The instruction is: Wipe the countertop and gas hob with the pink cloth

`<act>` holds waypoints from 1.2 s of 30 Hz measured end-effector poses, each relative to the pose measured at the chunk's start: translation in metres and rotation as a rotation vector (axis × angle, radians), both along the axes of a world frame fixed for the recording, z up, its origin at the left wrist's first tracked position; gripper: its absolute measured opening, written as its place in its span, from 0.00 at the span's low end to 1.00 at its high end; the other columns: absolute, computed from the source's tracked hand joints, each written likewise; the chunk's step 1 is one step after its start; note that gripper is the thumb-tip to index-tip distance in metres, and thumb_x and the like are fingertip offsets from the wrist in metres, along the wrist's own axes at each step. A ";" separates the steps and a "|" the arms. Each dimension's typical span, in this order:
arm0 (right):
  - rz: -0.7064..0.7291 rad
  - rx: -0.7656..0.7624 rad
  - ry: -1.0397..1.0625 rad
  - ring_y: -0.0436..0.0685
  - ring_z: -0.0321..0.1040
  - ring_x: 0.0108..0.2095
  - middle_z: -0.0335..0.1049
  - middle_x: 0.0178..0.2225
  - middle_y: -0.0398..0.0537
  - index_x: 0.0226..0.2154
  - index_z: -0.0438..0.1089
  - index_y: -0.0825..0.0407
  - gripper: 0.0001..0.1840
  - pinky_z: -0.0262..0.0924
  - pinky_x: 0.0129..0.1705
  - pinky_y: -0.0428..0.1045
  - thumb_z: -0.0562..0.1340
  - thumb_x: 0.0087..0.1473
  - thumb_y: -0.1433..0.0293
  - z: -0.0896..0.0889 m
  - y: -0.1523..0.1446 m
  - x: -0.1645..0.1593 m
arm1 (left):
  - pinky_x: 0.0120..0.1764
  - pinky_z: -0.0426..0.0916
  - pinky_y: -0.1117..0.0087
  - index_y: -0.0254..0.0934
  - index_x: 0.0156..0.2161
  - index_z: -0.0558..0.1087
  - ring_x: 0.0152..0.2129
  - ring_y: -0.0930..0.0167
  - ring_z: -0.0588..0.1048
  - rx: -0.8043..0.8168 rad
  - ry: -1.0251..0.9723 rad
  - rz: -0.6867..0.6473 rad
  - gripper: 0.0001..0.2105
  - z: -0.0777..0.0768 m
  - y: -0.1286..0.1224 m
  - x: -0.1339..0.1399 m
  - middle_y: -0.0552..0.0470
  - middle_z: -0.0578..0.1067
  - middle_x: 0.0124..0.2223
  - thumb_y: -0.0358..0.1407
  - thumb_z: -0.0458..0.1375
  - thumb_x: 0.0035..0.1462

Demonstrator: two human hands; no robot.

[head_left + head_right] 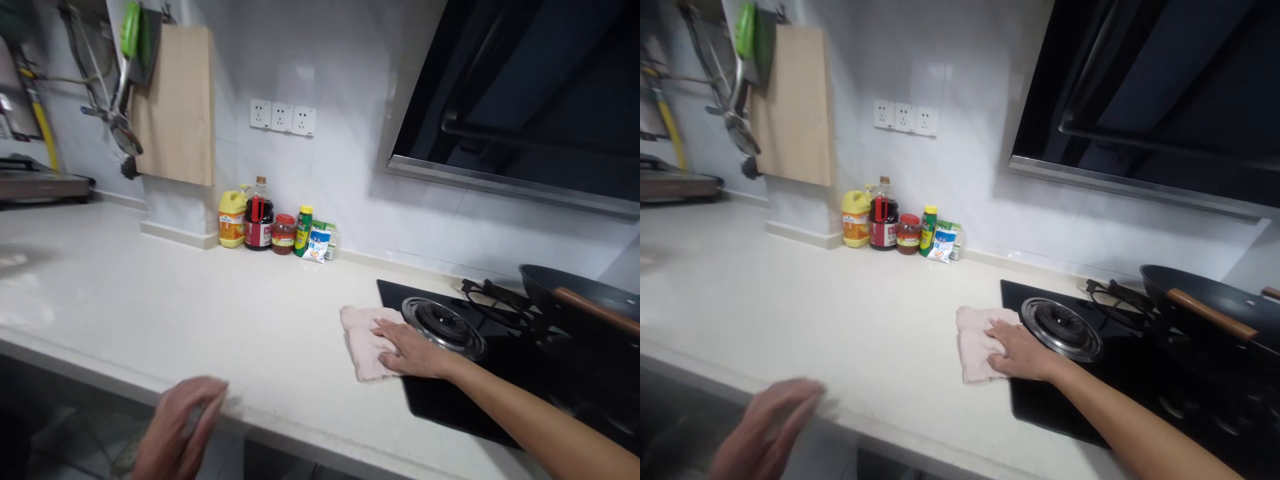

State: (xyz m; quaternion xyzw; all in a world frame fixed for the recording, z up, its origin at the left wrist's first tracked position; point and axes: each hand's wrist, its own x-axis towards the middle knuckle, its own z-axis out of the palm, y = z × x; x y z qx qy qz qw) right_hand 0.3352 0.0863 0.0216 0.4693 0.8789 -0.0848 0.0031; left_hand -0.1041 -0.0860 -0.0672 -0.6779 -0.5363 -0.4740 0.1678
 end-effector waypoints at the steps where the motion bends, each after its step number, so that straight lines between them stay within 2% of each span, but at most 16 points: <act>1: 0.002 -0.010 -0.018 0.69 0.45 0.71 0.47 0.72 0.58 0.67 0.60 0.51 0.41 0.39 0.70 0.65 0.57 0.59 0.46 0.004 0.004 -0.001 | 0.43 0.75 0.59 0.46 0.51 0.73 0.40 0.62 0.78 0.024 0.081 -0.016 0.13 0.016 0.014 0.004 0.49 0.80 0.45 0.41 0.49 0.69; 3: 0.004 0.003 -0.030 0.70 0.48 0.70 0.50 0.71 0.60 0.66 0.61 0.53 0.45 0.40 0.70 0.65 0.57 0.57 0.41 0.008 0.018 -0.003 | 0.46 0.73 0.56 0.45 0.48 0.76 0.44 0.61 0.78 -0.017 0.248 -0.009 0.15 0.040 0.040 0.004 0.48 0.80 0.48 0.44 0.49 0.68; 5: -0.010 0.036 -0.011 0.70 0.50 0.69 0.53 0.69 0.61 0.66 0.59 0.55 0.47 0.37 0.70 0.66 0.54 0.57 0.39 0.006 0.041 -0.006 | 0.48 0.72 0.52 0.45 0.47 0.78 0.48 0.58 0.77 -0.074 0.324 0.064 0.16 0.050 0.060 -0.005 0.45 0.79 0.51 0.48 0.50 0.67; 8: -0.085 0.082 0.007 0.70 0.45 0.70 0.53 0.69 0.63 0.67 0.57 0.58 0.47 0.36 0.70 0.66 0.50 0.60 0.39 -0.003 0.091 -0.013 | 0.49 0.72 0.50 0.46 0.49 0.77 0.51 0.55 0.76 -0.146 0.257 0.149 0.18 0.044 0.076 -0.026 0.44 0.77 0.54 0.52 0.53 0.64; 11: -0.218 0.126 -0.007 0.70 0.39 0.72 0.47 0.71 0.62 0.68 0.55 0.58 0.44 0.35 0.70 0.66 0.48 0.64 0.43 -0.011 0.144 -0.029 | 0.52 0.72 0.51 0.48 0.51 0.76 0.52 0.57 0.75 -0.213 0.122 0.136 0.20 0.035 0.078 -0.036 0.46 0.77 0.55 0.54 0.55 0.62; 13: -0.294 0.137 -0.010 0.73 0.36 0.72 0.40 0.73 0.61 0.70 0.51 0.56 0.44 0.33 0.68 0.71 0.44 0.65 0.43 -0.015 0.172 -0.047 | 0.53 0.71 0.50 0.48 0.50 0.75 0.52 0.57 0.75 -0.202 0.042 0.132 0.20 0.034 0.075 -0.036 0.47 0.77 0.54 0.56 0.55 0.61; 15: -0.335 0.124 0.003 0.77 0.32 0.72 0.34 0.74 0.60 0.72 0.45 0.51 0.45 0.32 0.66 0.77 0.41 0.64 0.41 -0.018 0.189 -0.071 | 0.52 0.71 0.50 0.47 0.48 0.75 0.51 0.57 0.76 -0.163 -0.023 0.125 0.19 0.037 0.071 -0.032 0.47 0.79 0.52 0.56 0.53 0.62; 18: -0.322 0.071 0.035 0.80 0.27 0.72 0.28 0.75 0.57 0.73 0.41 0.46 0.47 0.29 0.64 0.79 0.40 0.62 0.38 -0.020 0.194 -0.117 | 0.48 0.72 0.51 0.45 0.42 0.72 0.44 0.59 0.78 -0.167 -0.114 0.135 0.17 0.044 0.066 -0.025 0.47 0.79 0.50 0.55 0.53 0.62; 21: -0.249 0.016 0.054 0.79 0.23 0.72 0.26 0.75 0.56 0.73 0.40 0.45 0.47 0.24 0.65 0.79 0.41 0.62 0.37 -0.016 0.183 -0.172 | 0.45 0.72 0.53 0.43 0.35 0.66 0.35 0.63 0.78 -0.186 -0.182 0.176 0.14 0.047 0.065 -0.021 0.47 0.79 0.50 0.52 0.54 0.62; 24: -0.185 -0.023 0.068 0.79 0.22 0.72 0.25 0.75 0.57 0.74 0.39 0.45 0.47 0.21 0.65 0.79 0.40 0.62 0.37 -0.006 0.159 -0.230 | 0.48 0.70 0.53 0.42 0.33 0.66 0.43 0.60 0.78 -0.161 -0.181 0.167 0.13 0.047 0.067 -0.021 0.47 0.80 0.48 0.48 0.52 0.63; 26: -0.112 -0.040 0.084 0.79 0.20 0.72 0.25 0.75 0.57 0.74 0.39 0.44 0.48 0.19 0.65 0.79 0.40 0.61 0.36 -0.001 0.136 -0.267 | 0.51 0.68 0.52 0.42 0.36 0.70 0.49 0.59 0.76 -0.166 -0.186 0.157 0.13 0.047 0.067 -0.021 0.47 0.80 0.49 0.47 0.50 0.65; 29: 0.076 -0.061 0.092 0.78 0.19 0.72 0.24 0.75 0.55 0.73 0.38 0.42 0.48 0.17 0.65 0.78 0.41 0.61 0.36 0.004 0.089 -0.311 | 0.54 0.67 0.51 0.42 0.48 0.74 0.53 0.59 0.74 -0.187 -0.245 0.167 0.18 0.048 0.067 -0.023 0.46 0.79 0.53 0.48 0.48 0.66; 32: 0.291 -0.071 0.101 0.76 0.18 0.73 0.23 0.75 0.53 0.73 0.40 0.39 0.47 0.18 0.66 0.78 0.43 0.60 0.35 0.005 0.034 -0.329 | 0.59 0.64 0.50 0.41 0.54 0.74 0.56 0.59 0.72 -0.173 -0.313 0.178 0.23 0.049 0.068 -0.026 0.44 0.76 0.57 0.51 0.48 0.65; 36: 0.450 -0.096 0.118 0.74 0.19 0.73 0.24 0.75 0.53 0.73 0.42 0.42 0.45 0.20 0.67 0.77 0.45 0.61 0.38 0.007 -0.031 -0.306 | 0.62 0.62 0.53 0.39 0.50 0.77 0.57 0.60 0.72 -0.214 -0.311 0.150 0.24 0.053 0.068 -0.029 0.43 0.77 0.57 0.52 0.47 0.65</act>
